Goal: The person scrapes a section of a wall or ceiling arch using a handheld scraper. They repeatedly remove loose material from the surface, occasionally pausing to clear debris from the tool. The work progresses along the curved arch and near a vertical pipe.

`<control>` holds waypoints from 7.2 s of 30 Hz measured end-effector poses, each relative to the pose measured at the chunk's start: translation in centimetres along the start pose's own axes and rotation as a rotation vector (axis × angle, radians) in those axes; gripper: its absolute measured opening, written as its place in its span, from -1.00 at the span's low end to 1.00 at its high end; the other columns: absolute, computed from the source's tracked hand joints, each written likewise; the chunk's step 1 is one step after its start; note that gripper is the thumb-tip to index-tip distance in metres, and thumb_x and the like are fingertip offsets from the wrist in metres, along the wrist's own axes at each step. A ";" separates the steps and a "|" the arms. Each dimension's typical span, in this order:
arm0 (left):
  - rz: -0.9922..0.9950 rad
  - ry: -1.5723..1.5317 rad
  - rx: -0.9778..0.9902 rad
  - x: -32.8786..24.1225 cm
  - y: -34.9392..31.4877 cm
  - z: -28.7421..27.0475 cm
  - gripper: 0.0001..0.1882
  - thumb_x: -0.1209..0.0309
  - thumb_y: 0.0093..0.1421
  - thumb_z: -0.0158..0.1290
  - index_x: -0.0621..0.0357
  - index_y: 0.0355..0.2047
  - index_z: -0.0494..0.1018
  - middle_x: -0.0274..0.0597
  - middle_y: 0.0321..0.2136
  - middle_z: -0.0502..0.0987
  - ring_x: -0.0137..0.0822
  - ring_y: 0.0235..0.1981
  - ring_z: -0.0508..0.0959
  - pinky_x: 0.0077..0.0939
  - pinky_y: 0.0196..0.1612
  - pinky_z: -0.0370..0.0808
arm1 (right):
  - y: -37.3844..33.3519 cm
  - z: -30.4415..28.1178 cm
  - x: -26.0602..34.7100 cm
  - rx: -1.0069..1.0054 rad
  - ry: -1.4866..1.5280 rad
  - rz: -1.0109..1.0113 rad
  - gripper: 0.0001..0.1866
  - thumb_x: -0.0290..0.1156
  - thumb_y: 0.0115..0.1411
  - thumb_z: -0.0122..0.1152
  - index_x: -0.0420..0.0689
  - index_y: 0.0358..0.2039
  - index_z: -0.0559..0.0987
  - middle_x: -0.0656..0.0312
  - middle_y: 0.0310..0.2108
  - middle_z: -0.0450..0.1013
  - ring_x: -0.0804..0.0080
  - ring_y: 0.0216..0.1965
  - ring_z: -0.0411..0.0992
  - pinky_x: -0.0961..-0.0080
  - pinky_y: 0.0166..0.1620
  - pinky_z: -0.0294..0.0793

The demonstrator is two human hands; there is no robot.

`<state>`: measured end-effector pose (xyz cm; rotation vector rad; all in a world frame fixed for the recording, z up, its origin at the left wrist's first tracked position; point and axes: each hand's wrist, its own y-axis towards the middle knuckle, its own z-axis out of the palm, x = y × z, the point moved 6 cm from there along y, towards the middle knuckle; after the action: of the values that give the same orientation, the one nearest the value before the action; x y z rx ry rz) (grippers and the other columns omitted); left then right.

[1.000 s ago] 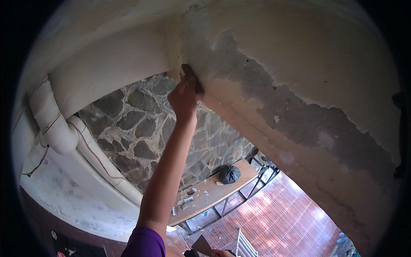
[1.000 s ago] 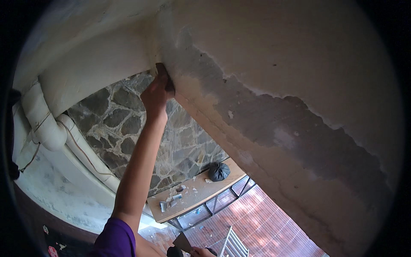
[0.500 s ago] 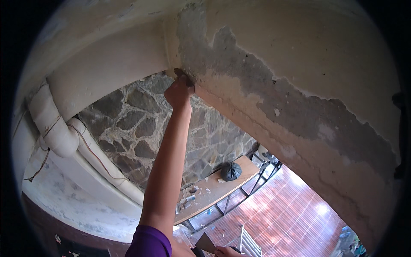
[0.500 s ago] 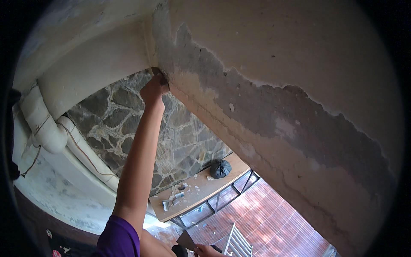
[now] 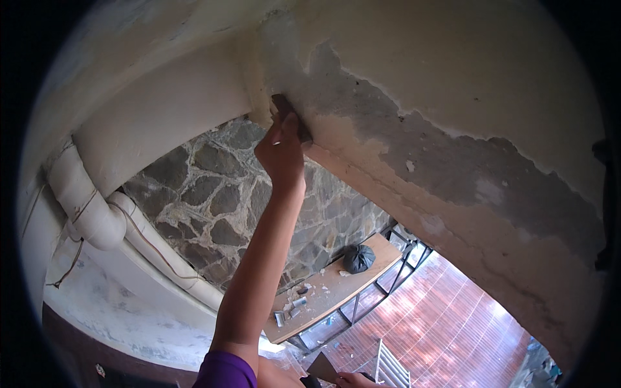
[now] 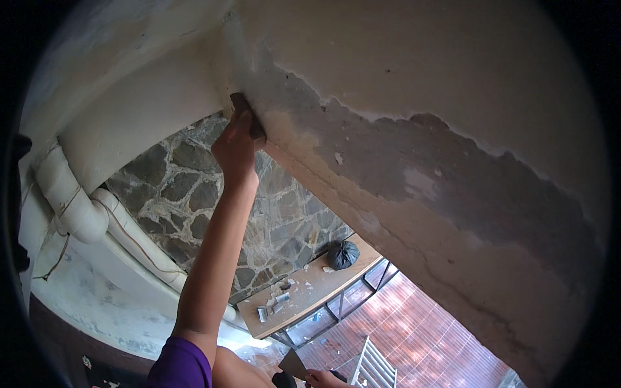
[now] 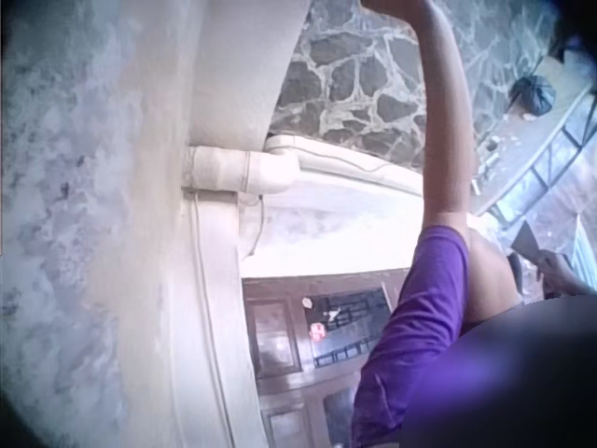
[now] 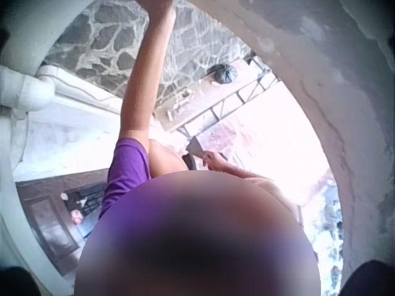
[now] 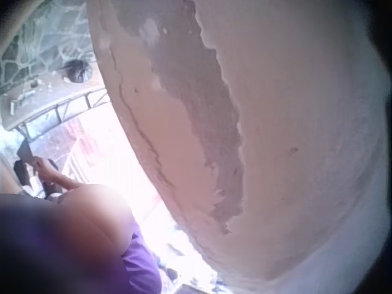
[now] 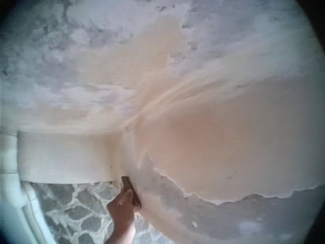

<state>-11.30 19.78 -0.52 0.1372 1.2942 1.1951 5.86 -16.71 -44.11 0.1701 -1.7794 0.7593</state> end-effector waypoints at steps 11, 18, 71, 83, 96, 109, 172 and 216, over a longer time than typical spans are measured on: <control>-0.174 -0.103 0.063 0.1 0.8 0.4 -0.69 0.29 0.19 0.08 0.28 -0.23 0.63 -0.16 -0.41 0.65 -0.45 -0.41 0.55 -0.51 -0.24 0.48 | -0.2 -0.1 0.1 0.060 0.063 0.037 -0.66 -0.19 0.36 -0.04 -0.12 -0.45 0.52 0.25 -0.70 0.39 0.48 -0.67 0.38 0.41 -0.54 0.43; -0.083 0.069 0.103 -1.0 0.6 0.2 -0.68 0.36 0.22 0.15 0.37 -0.12 0.57 -0.17 -0.44 0.64 -0.48 -0.42 0.55 -0.53 -0.29 0.47 | -0.2 0.2 -0.2 -0.005 0.024 -0.075 -0.67 -0.21 0.37 -0.07 -0.13 -0.40 0.53 0.24 -0.66 0.42 0.49 -0.67 0.38 0.44 -0.57 0.41; -0.234 0.018 0.113 -4.9 -6.0 -0.2 -0.55 0.24 0.26 0.12 0.28 0.07 0.48 -0.06 -0.20 0.63 -0.36 -0.16 0.54 -0.35 -0.03 0.43 | 0.2 0.6 -0.8 0.066 0.031 0.056 -0.74 -0.26 0.35 -0.04 -0.15 -0.14 0.51 0.25 -0.56 0.49 0.52 -0.73 0.34 0.49 -0.69 0.39; -0.054 0.142 0.084 -5.2 -6.4 0.0 -0.55 0.21 0.25 0.14 0.28 0.03 0.51 -0.07 -0.43 0.54 -0.38 -0.41 0.49 -0.44 -0.23 0.41 | 0.7 0.6 -1.5 -0.043 0.029 -0.104 -0.70 -0.22 0.37 -0.03 -0.15 -0.40 0.49 0.28 -0.63 0.44 0.53 -0.74 0.36 0.46 -0.67 0.38; -0.091 0.021 0.049 -5.3 -6.6 0.0 -0.56 0.19 0.25 0.15 0.28 -0.02 0.55 -0.16 -0.52 0.38 -0.35 -0.46 0.37 -0.42 -0.31 0.35 | 0.3 0.6 -1.3 0.049 0.094 0.065 -0.71 -0.22 0.38 -0.09 -0.15 -0.34 0.47 0.25 -0.72 0.38 0.50 -0.77 0.34 0.46 -0.72 0.34; 0.032 0.133 0.095 -8.0 -7.4 0.6 -0.68 0.30 0.21 0.20 0.33 -0.17 0.58 -0.16 -0.46 0.43 -0.33 -0.41 0.42 -0.42 -0.20 0.38 | -0.2 0.1 -0.2 0.044 0.114 0.039 -0.68 -0.18 0.38 -0.06 -0.18 -0.34 0.49 0.25 -0.60 0.45 0.52 -0.69 0.38 0.50 -0.68 0.37; 0.174 -0.030 0.120 -17.2 -3.8 3.9 -0.61 0.24 0.17 0.14 0.24 -0.09 0.59 0.02 -0.54 0.60 -0.35 -0.48 0.57 -0.34 -0.31 0.49 | 0.3 0.8 -1.8 0.178 0.052 0.124 -0.70 -0.27 0.40 -0.14 -0.25 -0.29 0.43 0.19 -0.42 0.55 0.41 -0.58 0.52 0.47 -0.48 0.51; 0.029 0.553 0.117 -7.5 9.9 6.0 -0.56 0.13 0.25 0.02 0.33 -0.35 0.64 -0.09 -0.40 0.66 -0.15 -0.33 0.61 -0.37 -0.13 0.51 | -0.8 -2.1 -1.6 -0.051 0.316 0.014 -0.76 -0.31 0.37 -0.09 -0.22 -0.25 0.46 0.21 -0.57 0.49 0.49 -0.72 0.38 0.51 -0.68 0.39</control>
<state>-11.12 21.80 13.10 -0.1000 1.8493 1.2269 8.44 -16.56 -44.88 0.0025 -1.4988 0.7076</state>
